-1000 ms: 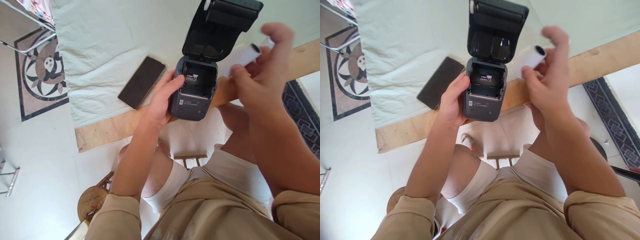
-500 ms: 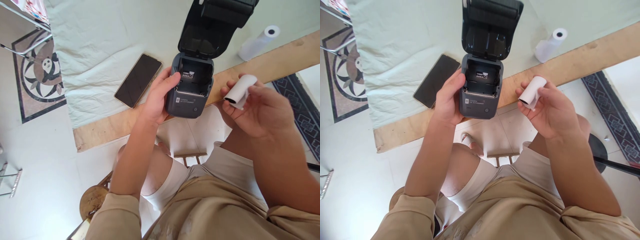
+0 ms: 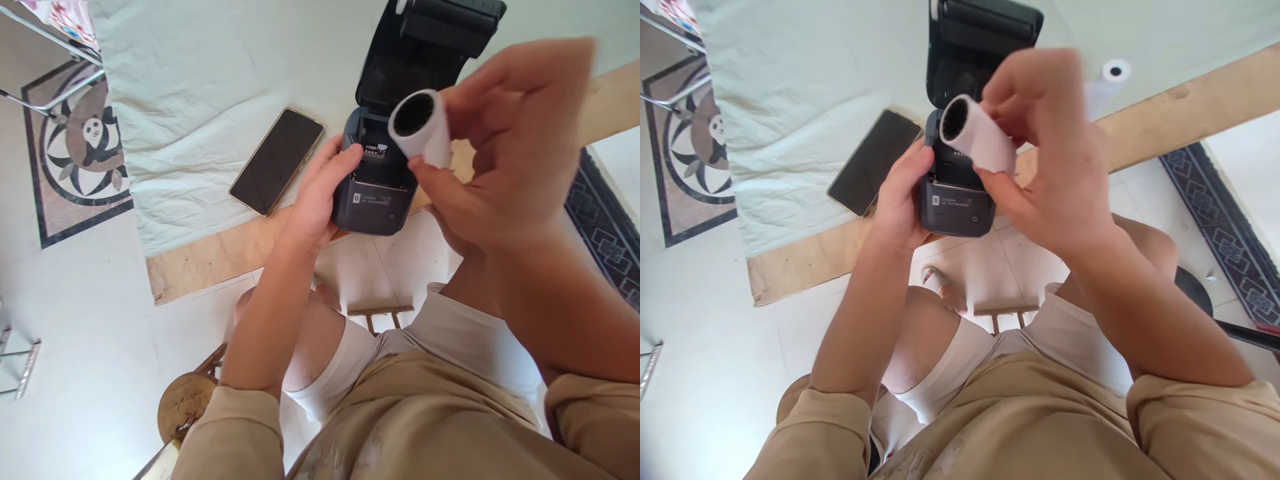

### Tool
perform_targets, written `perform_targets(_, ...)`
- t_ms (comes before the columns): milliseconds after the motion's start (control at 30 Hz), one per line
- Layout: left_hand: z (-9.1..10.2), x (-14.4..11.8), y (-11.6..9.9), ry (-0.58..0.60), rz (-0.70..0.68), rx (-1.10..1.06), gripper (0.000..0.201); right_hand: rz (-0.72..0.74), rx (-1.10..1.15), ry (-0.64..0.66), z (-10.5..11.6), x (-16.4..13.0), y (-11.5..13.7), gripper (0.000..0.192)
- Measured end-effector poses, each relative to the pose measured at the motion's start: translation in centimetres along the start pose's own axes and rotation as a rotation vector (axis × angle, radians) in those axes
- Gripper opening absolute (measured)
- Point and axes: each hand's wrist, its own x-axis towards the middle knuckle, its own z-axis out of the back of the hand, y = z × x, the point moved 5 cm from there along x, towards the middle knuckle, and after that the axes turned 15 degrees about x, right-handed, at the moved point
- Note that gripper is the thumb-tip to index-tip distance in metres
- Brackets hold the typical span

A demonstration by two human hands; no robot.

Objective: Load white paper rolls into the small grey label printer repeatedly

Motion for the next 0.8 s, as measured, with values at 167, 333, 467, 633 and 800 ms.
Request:
perform_targets(167,0.2,0.1,0.0,0.085,0.012,0.057,0.020,0.097,-0.412,0.085,-0.9,1.3,-0.1,0.024)
perform_targets(333,0.6,0.3,0.2,0.085,0.007,0.120,0.026,0.217,-0.361,0.048,-1.3,0.9,0.1,0.012)
perform_targets(467,0.3,0.2,0.2,0.093,-0.012,0.101,0.028,0.311,-0.381,-0.015,-2.0,-0.4,1.0,0.007)
perform_targets(633,0.6,0.2,0.1,0.034,-0.056,0.204,0.030,0.306,-0.216,0.071,-2.0,-1.5,1.0,0.011)
perform_targets(800,1.2,0.5,0.5,0.096,-0.080,0.257,0.046,0.167,-0.020,-0.233,1.4,0.7,-0.4,0.033)
